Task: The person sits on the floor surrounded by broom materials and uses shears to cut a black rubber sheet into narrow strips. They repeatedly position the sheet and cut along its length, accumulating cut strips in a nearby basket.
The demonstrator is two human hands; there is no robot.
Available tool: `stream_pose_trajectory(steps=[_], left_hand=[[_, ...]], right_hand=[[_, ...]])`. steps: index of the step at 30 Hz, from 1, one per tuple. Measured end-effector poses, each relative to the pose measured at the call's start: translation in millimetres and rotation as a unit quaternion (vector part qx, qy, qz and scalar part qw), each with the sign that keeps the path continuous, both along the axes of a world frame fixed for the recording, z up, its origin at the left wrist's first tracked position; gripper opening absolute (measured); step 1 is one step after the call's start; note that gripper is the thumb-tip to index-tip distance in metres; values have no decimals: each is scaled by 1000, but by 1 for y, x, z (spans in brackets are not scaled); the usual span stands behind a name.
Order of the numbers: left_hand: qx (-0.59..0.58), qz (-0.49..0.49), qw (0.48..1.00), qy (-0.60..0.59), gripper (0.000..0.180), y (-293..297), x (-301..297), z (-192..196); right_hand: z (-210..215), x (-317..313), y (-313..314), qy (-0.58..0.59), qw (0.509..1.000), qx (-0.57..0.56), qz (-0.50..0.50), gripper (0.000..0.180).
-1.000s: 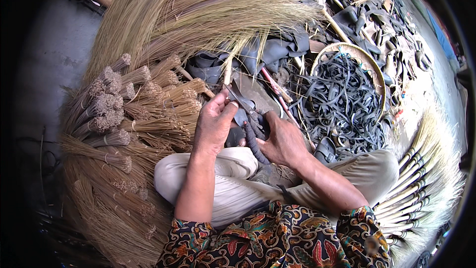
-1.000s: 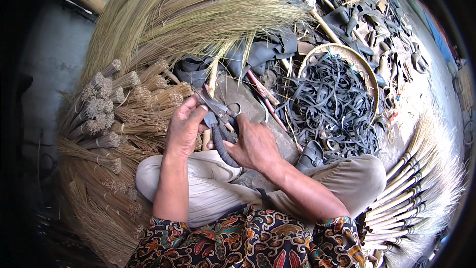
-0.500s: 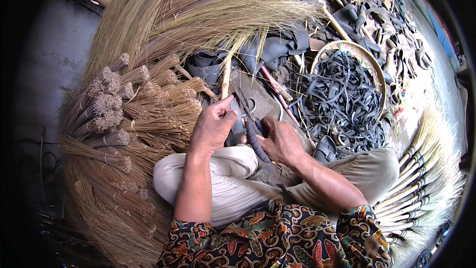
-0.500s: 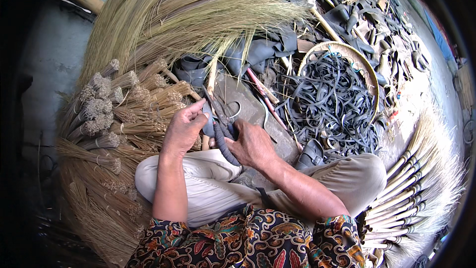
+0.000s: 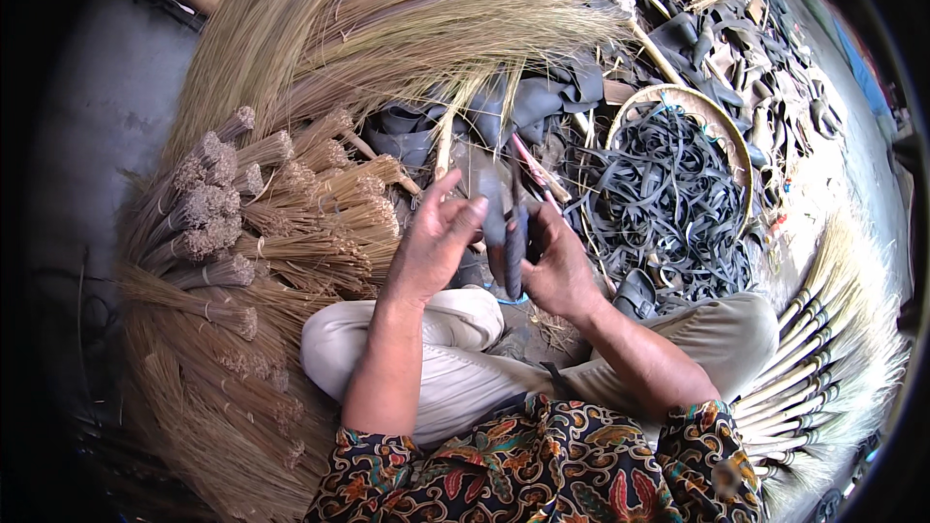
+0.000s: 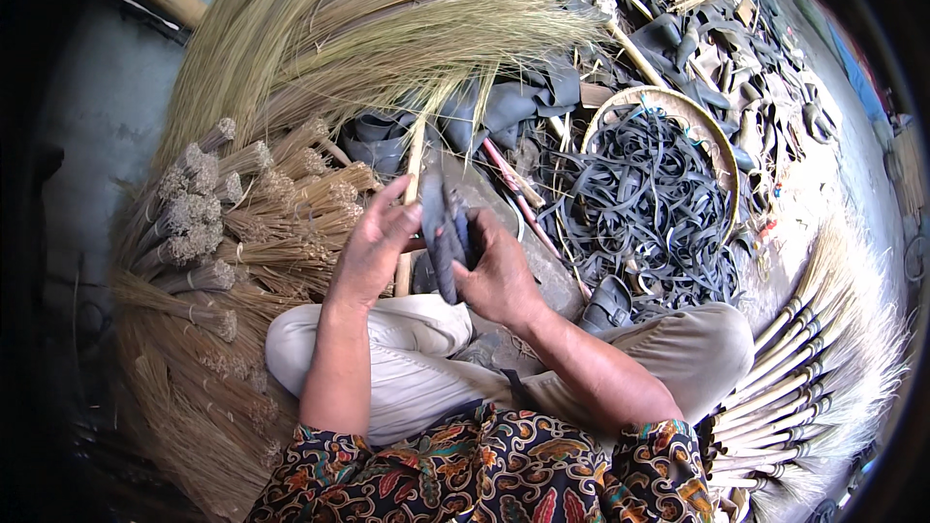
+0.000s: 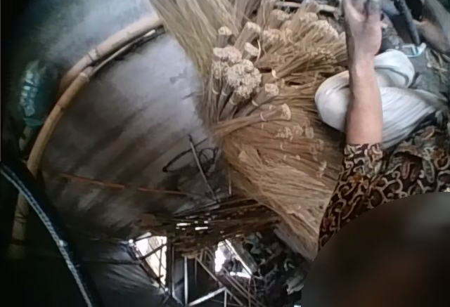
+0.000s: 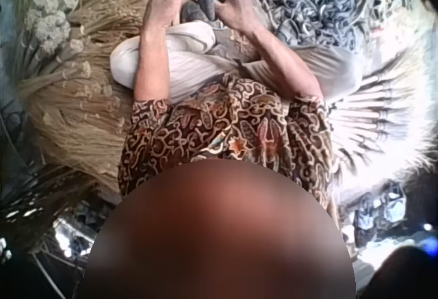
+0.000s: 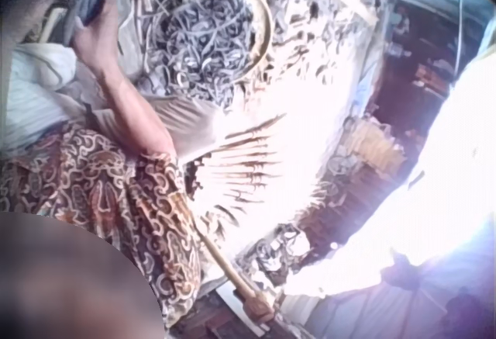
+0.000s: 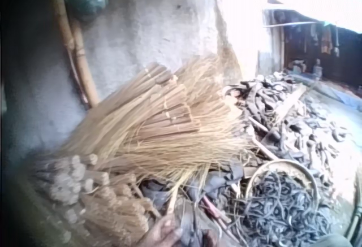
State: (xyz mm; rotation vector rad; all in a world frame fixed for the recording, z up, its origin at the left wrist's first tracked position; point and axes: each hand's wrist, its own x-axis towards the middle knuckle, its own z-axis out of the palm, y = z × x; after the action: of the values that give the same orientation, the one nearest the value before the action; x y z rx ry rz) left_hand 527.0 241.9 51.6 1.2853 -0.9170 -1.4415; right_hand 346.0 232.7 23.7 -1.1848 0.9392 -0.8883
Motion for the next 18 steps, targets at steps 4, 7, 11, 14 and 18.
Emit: stream_pose_trajectory(steps=[4,7,11,14,18], left_hand=[[8,-215,970,-116,41,5,0,-8],[24,-272,935,-225,25,7,2,-4],[40,-107,993,-20,24,1,0,6],[0,40,995,87,31,-5,-2,10],[-12,88,992,91,39,-11,14,15]], right_hand=[[5,-18,-23,-49,995,49,-72,40],[5,-26,-30,-44,992,43,-113,39],[6,-28,-30,-21,998,36,-44,35],[9,-30,-20,89,995,-14,36,27],[14,-32,-4,212,964,24,157,33]])
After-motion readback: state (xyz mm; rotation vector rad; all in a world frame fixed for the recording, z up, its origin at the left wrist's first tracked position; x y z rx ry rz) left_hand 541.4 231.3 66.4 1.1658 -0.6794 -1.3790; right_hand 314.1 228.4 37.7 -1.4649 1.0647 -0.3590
